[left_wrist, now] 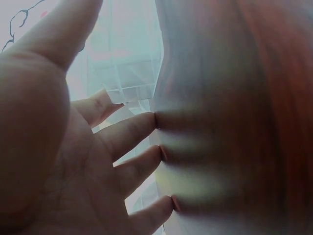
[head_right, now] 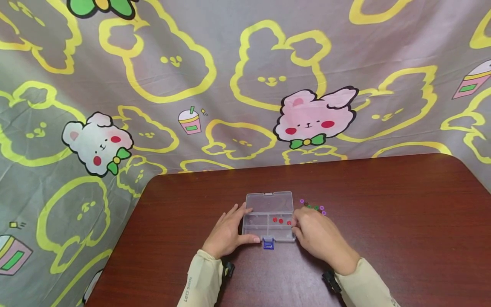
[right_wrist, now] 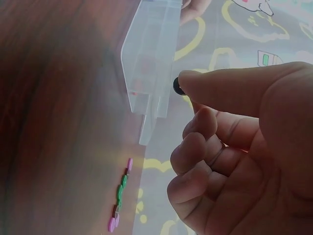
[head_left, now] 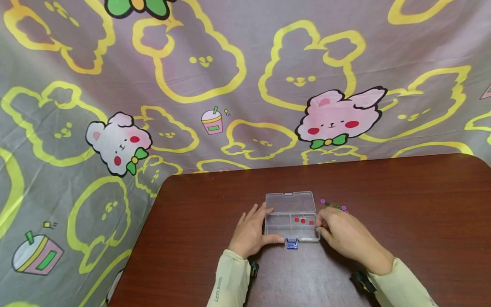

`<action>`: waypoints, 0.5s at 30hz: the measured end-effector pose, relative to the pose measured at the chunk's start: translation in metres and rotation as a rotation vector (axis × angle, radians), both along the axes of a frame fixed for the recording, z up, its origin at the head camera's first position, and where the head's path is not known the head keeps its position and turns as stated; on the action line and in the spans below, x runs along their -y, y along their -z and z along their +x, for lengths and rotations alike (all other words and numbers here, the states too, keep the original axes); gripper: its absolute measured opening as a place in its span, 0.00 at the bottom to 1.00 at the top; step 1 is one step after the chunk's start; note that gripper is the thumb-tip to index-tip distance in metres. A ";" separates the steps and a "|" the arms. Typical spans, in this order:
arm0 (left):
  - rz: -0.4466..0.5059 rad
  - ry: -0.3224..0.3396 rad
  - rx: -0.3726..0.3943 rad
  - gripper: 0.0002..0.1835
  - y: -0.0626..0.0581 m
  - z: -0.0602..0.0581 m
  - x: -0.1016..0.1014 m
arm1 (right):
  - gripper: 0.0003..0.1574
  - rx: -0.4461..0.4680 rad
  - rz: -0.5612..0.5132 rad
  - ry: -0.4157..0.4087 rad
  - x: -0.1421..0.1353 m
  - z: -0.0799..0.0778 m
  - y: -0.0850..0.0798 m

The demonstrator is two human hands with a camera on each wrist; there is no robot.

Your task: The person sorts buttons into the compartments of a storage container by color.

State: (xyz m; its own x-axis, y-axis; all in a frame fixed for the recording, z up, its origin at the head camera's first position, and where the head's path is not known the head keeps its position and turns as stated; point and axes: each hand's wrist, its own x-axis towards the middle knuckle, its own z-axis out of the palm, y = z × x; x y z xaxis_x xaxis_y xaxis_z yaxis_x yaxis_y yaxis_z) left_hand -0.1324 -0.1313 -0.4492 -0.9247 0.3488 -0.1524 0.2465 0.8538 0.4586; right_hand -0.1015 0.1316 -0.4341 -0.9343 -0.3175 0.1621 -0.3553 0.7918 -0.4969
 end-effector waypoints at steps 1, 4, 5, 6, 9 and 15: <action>0.001 0.000 0.001 0.48 0.000 0.000 0.000 | 0.16 -0.003 0.000 -0.003 0.000 0.000 0.000; 0.002 0.001 0.001 0.48 0.000 -0.001 0.000 | 0.17 -0.009 0.002 -0.015 0.002 0.000 0.001; 0.001 0.001 0.001 0.48 0.000 -0.001 0.000 | 0.17 -0.010 0.003 -0.019 0.003 0.000 0.002; 0.001 0.001 0.002 0.48 0.000 -0.001 0.000 | 0.17 -0.010 0.004 -0.023 0.004 0.000 0.002; -0.004 0.001 0.002 0.48 0.001 -0.001 0.000 | 0.17 -0.012 0.010 -0.031 0.005 0.000 0.003; -0.009 0.005 -0.004 0.48 0.002 -0.001 0.000 | 0.17 -0.017 0.012 -0.043 0.007 0.001 0.006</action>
State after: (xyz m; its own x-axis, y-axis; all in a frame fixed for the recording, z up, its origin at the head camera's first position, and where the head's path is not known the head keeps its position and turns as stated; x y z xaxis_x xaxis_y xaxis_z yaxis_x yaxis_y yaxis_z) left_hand -0.1338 -0.1311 -0.4508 -0.9233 0.3525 -0.1522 0.2527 0.8564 0.4503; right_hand -0.1001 0.1243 -0.4400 -0.9168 -0.3595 0.1740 -0.3977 0.7813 -0.4810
